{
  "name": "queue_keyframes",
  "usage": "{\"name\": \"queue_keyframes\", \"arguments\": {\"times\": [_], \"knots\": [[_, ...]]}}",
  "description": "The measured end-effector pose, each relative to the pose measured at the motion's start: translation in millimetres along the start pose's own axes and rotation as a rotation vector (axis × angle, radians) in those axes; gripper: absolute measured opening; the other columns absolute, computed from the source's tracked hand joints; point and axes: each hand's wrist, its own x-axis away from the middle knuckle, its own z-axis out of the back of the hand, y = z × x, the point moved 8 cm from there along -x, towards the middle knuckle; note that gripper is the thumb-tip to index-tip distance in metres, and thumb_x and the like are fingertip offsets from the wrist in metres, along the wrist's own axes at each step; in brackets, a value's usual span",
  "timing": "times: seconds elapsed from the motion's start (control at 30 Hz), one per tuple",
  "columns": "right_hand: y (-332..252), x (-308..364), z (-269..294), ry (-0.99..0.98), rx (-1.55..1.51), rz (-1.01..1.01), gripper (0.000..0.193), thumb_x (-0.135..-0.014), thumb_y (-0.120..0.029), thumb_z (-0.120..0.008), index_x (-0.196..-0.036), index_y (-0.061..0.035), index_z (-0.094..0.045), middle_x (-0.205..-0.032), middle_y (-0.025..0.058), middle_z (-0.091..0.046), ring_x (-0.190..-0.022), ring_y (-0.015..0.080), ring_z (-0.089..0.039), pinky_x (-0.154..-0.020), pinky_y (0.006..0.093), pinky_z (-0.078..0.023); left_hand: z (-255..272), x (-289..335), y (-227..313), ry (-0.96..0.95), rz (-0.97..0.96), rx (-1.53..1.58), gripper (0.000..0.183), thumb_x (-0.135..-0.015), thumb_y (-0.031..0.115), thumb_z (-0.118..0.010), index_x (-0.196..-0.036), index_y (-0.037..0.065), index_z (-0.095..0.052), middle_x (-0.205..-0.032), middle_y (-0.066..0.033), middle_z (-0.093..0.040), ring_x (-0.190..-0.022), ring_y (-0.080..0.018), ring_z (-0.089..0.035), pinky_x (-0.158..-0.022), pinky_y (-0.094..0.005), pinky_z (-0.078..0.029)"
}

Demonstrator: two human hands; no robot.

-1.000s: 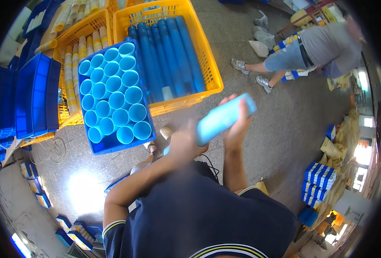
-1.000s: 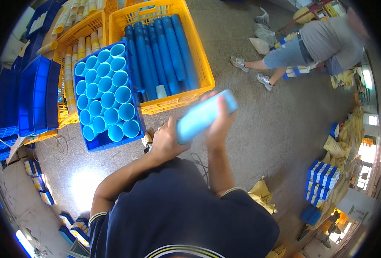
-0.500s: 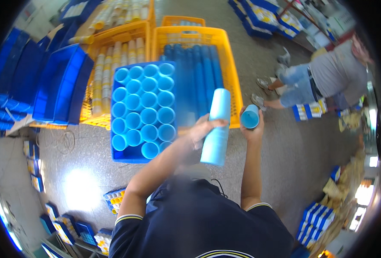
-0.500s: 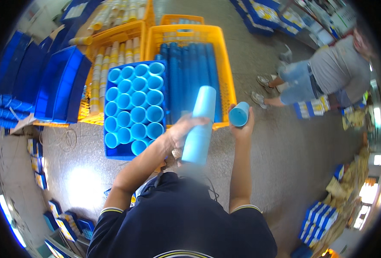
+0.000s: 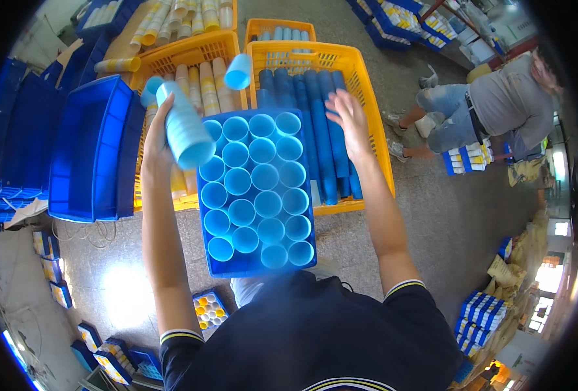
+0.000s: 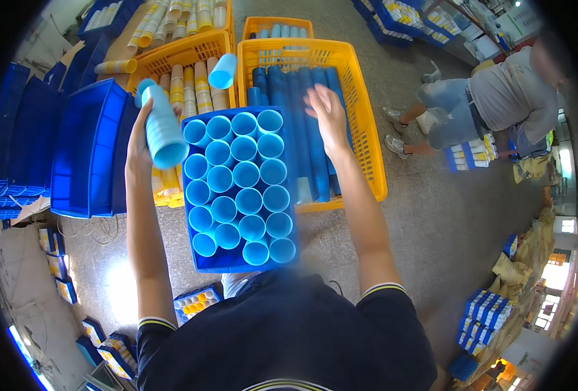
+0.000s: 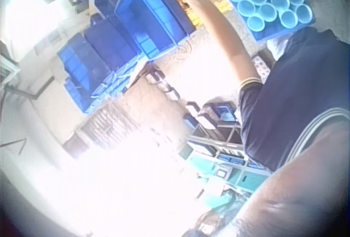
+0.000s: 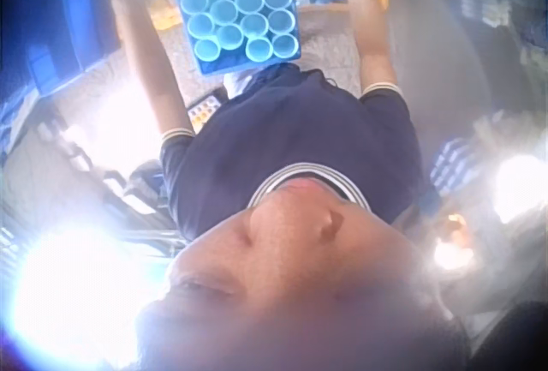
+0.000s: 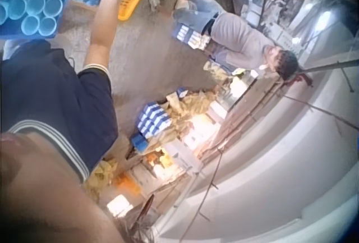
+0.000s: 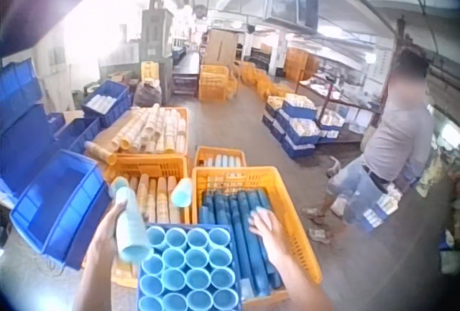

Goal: The person repeatedly picks up stacks of light-blue plastic cups, separates them, and places them into yellow and blue crates. Later, they handle trays of white and yellow cups, moving them between a machine and the floor, and use a green-handled tool to adjust items in a tray.

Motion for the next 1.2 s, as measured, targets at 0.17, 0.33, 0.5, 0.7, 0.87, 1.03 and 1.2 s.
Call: {"name": "queue_keyframes", "arguments": {"times": [0.17,0.33,0.5,0.7,0.87,1.03,1.2], "knots": [[224,50,52,-0.092,0.602,-0.673,0.043,-0.088,-0.035,-0.070,-0.112,-0.0002,-0.061,-0.093,0.0123,-0.069,-0.081,0.0203,-0.068,-0.065,0.0322,-0.053,54,29,-37,0.031,0.130,0.199,0.067,-0.090,0.049,-0.061,-0.128,-0.005,-0.047,-0.104,-0.0183,-0.066,-0.086,-0.0235,-0.070,-0.071,-0.0341,-0.062],[368,129,47,-0.553,1.039,-0.910,0.062,-0.068,-0.046,-0.082,-0.095,0.0065,-0.064,-0.092,0.0217,-0.068,-0.082,0.0328,-0.070,-0.070,0.0409,-0.057,101,73,-48,0.083,-0.020,0.174,0.075,-0.090,0.040,-0.056,-0.141,-0.007,-0.027,-0.122,-0.0245,-0.057,-0.101,-0.0306,-0.067,-0.087,-0.0373,-0.059],[388,150,42,-0.454,1.171,-0.827,0.089,-0.065,-0.045,-0.084,-0.121,0.0145,-0.049,-0.123,0.0278,-0.060,-0.112,0.0370,-0.062,-0.091,0.0430,-0.052,142,114,-55,0.380,-0.146,0.113,0.081,-0.088,0.050,-0.064,-0.139,-0.001,-0.028,-0.117,-0.0228,-0.057,-0.100,-0.0292,-0.066,-0.078,-0.0363,-0.061],[377,136,62,-0.568,0.900,-0.975,0.081,-0.065,-0.038,-0.085,-0.125,0.0057,-0.051,-0.122,0.0219,-0.062,-0.110,0.0359,-0.063,-0.088,0.0428,-0.054,126,147,-66,0.362,-0.188,0.323,0.079,-0.086,0.052,-0.068,-0.137,0.002,-0.034,-0.121,-0.0203,-0.057,-0.103,-0.0300,-0.066,-0.084,-0.0377,-0.059],[316,91,49,-0.234,0.034,-0.992,0.048,-0.086,-0.031,-0.067,-0.125,-0.0062,-0.055,-0.114,0.0097,-0.064,-0.102,0.0256,-0.064,-0.083,0.0443,-0.054,112,159,-73,0.238,-0.248,0.377,0.075,-0.088,0.049,-0.066,-0.137,0.001,-0.035,-0.122,-0.0210,-0.056,-0.104,-0.0299,-0.065,-0.088,-0.0404,-0.058],[205,10,11,-0.246,-0.497,-0.686,0.045,-0.095,-0.035,-0.055,-0.127,-0.0025,-0.051,-0.116,0.0104,-0.062,-0.108,0.0222,-0.059,-0.092,0.0383,-0.048,105,158,-78,0.155,-0.277,0.359,0.073,-0.092,0.047,-0.059,-0.140,-0.001,-0.033,-0.123,-0.0212,-0.055,-0.104,-0.0280,-0.065,-0.087,-0.0371,-0.058],[138,-48,-21,-0.003,-0.666,-0.596,0.048,-0.096,-0.038,-0.054,-0.129,-0.0034,-0.051,-0.113,0.0092,-0.061,-0.104,0.0204,-0.059,-0.094,0.0368,-0.046,106,163,-78,0.119,-0.314,0.362,0.079,-0.090,0.050,-0.062,-0.140,-0.002,-0.031,-0.123,-0.0231,-0.055,-0.103,-0.0297,-0.066,-0.087,-0.0367,-0.058]]}}
